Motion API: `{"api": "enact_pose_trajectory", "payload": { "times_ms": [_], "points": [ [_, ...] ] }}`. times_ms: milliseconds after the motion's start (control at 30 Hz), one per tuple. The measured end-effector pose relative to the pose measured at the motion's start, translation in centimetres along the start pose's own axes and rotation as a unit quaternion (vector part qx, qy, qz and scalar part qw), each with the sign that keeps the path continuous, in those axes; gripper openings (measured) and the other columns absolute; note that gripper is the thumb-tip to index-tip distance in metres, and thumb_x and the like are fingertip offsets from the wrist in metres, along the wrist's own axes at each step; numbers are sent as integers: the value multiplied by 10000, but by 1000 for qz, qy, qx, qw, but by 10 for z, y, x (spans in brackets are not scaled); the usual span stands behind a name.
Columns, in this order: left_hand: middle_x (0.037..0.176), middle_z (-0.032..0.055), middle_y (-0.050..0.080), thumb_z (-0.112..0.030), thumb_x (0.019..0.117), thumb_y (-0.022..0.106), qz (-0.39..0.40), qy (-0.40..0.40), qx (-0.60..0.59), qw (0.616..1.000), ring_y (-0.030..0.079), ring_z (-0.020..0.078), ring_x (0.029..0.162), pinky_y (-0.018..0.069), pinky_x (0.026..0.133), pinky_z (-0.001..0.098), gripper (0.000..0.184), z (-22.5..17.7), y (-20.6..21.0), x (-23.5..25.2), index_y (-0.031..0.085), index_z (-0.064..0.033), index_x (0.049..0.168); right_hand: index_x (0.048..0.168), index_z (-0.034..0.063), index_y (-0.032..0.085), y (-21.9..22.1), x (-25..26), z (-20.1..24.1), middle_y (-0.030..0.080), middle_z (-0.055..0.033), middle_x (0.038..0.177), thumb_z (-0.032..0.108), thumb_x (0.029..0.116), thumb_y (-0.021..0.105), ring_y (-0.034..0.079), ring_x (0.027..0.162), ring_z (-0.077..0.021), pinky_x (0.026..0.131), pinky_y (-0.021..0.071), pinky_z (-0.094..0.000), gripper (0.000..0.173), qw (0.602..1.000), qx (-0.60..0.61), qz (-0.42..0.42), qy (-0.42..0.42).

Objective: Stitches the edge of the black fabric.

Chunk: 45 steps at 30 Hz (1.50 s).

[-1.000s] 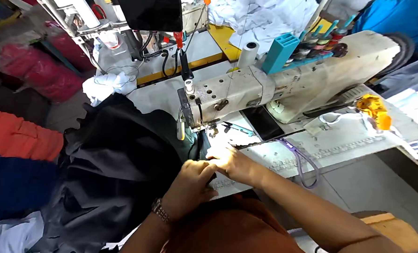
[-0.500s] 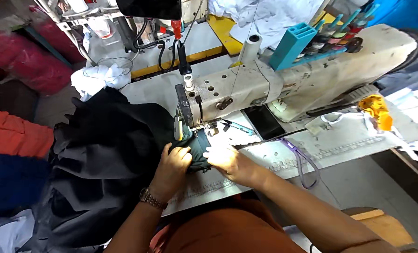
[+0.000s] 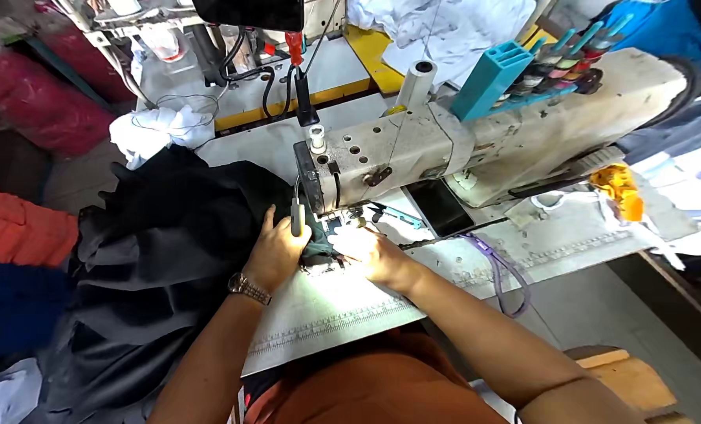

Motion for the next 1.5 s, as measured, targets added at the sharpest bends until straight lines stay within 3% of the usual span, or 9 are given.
{"api": "enact_pose_trajectory", "payload": {
  "times_ms": [100,167,267,400,533,600,767,867,1500],
  "points": [
    [1010,130,706,-339,797,828,62,-77,62,993,657,356,1066,226,1157,723,359,-10,-38,-10,738,-71,1020,1131,71,754,-2,1,-2,733,-72,1231,95,981,562,647,1234,-230,1102,469,-448,245,999,30,4,11],
    [839,113,695,-553,826,775,72,-44,19,996,691,332,901,346,1097,694,489,-34,-64,-25,713,-68,845,1077,71,755,-3,1,-3,738,-82,1163,71,961,568,658,1191,-234,1086,477,-453,219,999,52,12,7],
    [694,45,648,-562,947,621,97,127,-141,977,673,219,732,505,943,471,507,-81,-76,-42,639,-109,722,1055,120,754,-7,0,2,731,-65,1144,109,990,561,630,1225,-223,1122,440,-457,204,997,53,49,-21],
    [697,27,596,-500,958,644,82,189,-218,954,617,196,686,503,736,391,433,-89,-52,-42,604,-120,754,1005,124,731,-13,-14,26,709,-49,1041,155,1038,526,655,1103,-206,1027,499,-411,210,994,12,70,-78],
    [1237,68,684,-363,803,781,59,96,-153,982,644,252,1169,466,1033,523,448,-66,-27,-37,664,-135,1170,974,80,713,-22,-28,29,714,-66,1107,132,1035,517,643,1184,-208,1034,515,-367,212,994,21,86,-71],
    [1047,103,715,-136,812,764,41,54,-97,993,689,294,984,507,954,534,486,-54,-20,-36,668,-119,1289,1004,86,720,-26,-31,26,717,-57,1153,158,1045,514,621,1244,-201,1077,492,-367,221,994,20,92,-58],
    [787,93,633,9,843,648,29,48,0,998,648,284,734,520,760,484,270,-55,-21,-41,750,-133,1049,1017,98,713,-22,-32,29,711,-49,1248,137,1047,479,614,1279,-201,1099,481,-372,239,994,-11,99,-50],
    [1194,81,711,20,856,638,20,43,-32,998,664,283,1109,515,925,487,164,-54,-18,-42,722,-108,916,1022,103,722,-23,-32,31,733,-49,1211,122,1036,486,637,1252,-214,1068,504,-388,237,994,-18,91,-52],
    [1276,63,705,-49,853,666,-18,22,-80,996,642,266,1217,479,1028,514,275,-9,7,-12,734,-118,1111,1107,66,747,-7,4,6,746,-89,1196,73,962,574,670,1211,-254,1053,520,-448,225,998,-48,21,-39]
  ]
}}
Point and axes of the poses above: each hand's wrist, its own x-axis towards the middle knuckle, its own y-axis out of the palm, z = x × y, the point moved 3 cm from there along x, towards the middle knuckle
